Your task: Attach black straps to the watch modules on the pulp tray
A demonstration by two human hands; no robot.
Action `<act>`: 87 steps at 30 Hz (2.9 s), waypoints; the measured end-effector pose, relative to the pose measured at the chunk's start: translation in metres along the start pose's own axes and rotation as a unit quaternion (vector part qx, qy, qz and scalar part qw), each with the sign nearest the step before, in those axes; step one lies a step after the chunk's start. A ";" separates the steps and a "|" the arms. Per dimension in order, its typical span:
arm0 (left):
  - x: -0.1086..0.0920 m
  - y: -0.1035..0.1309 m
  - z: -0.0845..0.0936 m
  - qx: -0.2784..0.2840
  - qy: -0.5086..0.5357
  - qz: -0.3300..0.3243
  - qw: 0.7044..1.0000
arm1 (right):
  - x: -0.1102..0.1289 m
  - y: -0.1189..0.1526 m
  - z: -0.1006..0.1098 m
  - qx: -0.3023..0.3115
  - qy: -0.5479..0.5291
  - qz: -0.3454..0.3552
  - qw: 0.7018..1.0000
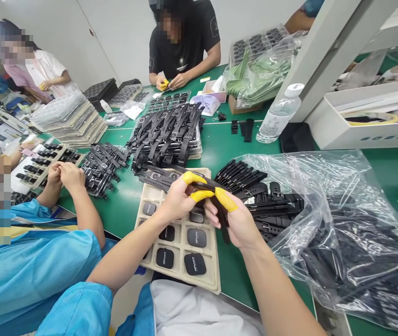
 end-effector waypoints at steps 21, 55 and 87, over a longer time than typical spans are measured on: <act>-0.005 -0.017 0.027 -0.264 0.323 0.183 0.890 | 0.007 -0.002 0.012 -0.110 0.007 0.049 0.993; -0.007 0.001 0.005 0.048 -0.137 -0.062 0.987 | -0.002 0.001 0.009 -0.037 0.015 -0.017 0.999; -0.012 0.002 0.003 0.159 -0.199 -0.041 0.966 | -0.007 0.001 0.012 0.028 0.051 -0.024 0.998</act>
Point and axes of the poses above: each hand's wrist, its own y-axis away from the middle knuckle, its own z-axis out of the back of the hand, x = y × z, the point moved 2 cm from there along -y, towards the middle knuckle, and after that the axes turned 1 degree about -y, right-handed, at the moved point
